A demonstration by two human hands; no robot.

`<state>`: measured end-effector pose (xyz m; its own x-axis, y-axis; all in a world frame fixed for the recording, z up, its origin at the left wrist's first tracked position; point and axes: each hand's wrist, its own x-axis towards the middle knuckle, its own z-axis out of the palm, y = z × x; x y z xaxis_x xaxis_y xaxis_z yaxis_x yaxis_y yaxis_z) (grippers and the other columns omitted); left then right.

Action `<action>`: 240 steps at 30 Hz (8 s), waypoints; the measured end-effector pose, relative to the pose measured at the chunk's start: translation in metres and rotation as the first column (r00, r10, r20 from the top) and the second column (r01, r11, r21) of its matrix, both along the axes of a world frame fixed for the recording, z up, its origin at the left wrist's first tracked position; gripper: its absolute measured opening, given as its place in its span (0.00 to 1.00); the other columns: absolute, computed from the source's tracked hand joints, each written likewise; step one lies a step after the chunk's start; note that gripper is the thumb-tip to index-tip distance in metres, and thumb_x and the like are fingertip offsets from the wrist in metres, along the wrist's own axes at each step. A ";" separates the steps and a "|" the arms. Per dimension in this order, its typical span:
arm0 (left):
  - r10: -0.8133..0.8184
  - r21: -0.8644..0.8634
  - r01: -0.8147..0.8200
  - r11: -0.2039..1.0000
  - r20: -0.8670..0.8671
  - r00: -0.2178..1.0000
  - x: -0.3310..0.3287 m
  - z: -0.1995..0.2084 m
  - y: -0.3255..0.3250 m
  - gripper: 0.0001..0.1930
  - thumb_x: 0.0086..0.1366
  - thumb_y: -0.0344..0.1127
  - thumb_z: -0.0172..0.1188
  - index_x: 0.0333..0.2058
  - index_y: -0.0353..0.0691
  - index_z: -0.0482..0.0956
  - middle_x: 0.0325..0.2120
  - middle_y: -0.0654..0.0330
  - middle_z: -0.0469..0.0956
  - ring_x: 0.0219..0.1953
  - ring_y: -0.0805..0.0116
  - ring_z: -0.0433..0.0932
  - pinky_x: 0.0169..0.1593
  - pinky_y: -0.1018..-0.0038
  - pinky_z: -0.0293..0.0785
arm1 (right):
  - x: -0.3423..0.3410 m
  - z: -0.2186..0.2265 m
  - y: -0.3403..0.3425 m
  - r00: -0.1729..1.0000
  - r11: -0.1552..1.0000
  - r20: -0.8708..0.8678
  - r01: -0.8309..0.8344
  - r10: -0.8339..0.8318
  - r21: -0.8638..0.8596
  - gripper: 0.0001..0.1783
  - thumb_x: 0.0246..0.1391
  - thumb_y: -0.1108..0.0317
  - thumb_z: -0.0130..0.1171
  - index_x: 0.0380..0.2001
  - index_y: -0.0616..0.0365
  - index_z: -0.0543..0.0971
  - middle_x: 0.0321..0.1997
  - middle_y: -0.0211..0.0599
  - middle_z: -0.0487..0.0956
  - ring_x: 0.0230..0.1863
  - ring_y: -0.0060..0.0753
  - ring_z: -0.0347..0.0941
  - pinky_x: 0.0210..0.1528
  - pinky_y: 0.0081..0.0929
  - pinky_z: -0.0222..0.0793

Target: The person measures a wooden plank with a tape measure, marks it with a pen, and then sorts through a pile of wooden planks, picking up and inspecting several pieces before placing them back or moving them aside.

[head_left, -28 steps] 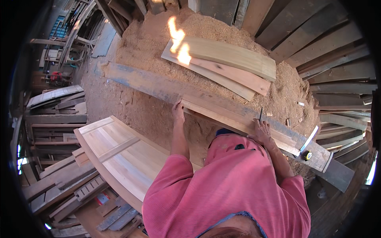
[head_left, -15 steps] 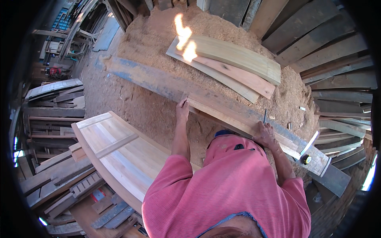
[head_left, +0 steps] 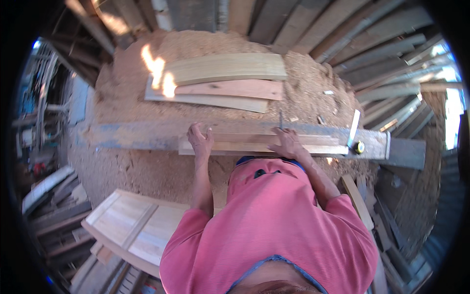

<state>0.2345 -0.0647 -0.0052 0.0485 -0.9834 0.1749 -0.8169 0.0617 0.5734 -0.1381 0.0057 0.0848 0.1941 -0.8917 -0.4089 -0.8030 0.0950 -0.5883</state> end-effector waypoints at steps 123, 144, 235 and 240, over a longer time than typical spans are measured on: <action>0.382 0.449 -0.190 0.873 -0.388 0.839 0.117 -0.022 0.024 0.16 0.71 0.39 0.67 0.51 0.35 0.84 0.40 0.57 0.87 0.42 0.71 0.82 0.50 0.69 0.78 | -0.006 -0.047 -0.009 0.995 0.995 -0.103 -0.001 0.011 0.098 0.28 0.60 0.48 0.66 0.58 0.53 0.83 0.54 0.51 0.86 0.59 0.60 0.77 0.66 0.51 0.68; 0.405 0.460 -0.248 0.853 -0.281 0.870 0.116 -0.025 0.023 0.19 0.69 0.41 0.69 0.51 0.34 0.83 0.40 0.51 0.86 0.44 0.58 0.83 0.52 0.63 0.78 | -0.005 -0.049 0.003 0.993 0.999 -0.120 -0.008 0.013 0.043 0.32 0.60 0.43 0.65 0.61 0.51 0.81 0.56 0.50 0.85 0.63 0.60 0.75 0.68 0.56 0.63; -0.719 0.643 0.750 -0.154 -0.594 0.361 -0.259 -0.041 -0.128 0.40 0.68 0.57 0.68 0.69 0.35 0.70 0.63 0.50 0.78 0.65 0.57 0.75 0.68 0.65 0.69 | 0.167 -0.124 0.328 -0.134 -0.129 0.003 0.963 -0.991 0.237 0.21 0.60 0.56 0.54 0.38 0.63 0.86 0.35 0.53 0.87 0.40 0.52 0.83 0.47 0.46 0.76; -0.687 0.680 0.724 -0.116 -0.582 0.436 -0.276 0.005 -0.141 0.39 0.80 0.63 0.43 0.69 0.31 0.70 0.63 0.49 0.77 0.64 0.60 0.75 0.68 0.67 0.67 | 0.161 -0.137 0.329 -0.154 -0.152 -0.014 0.951 -0.988 0.268 0.23 0.61 0.56 0.54 0.43 0.65 0.87 0.44 0.58 0.86 0.49 0.54 0.84 0.54 0.47 0.76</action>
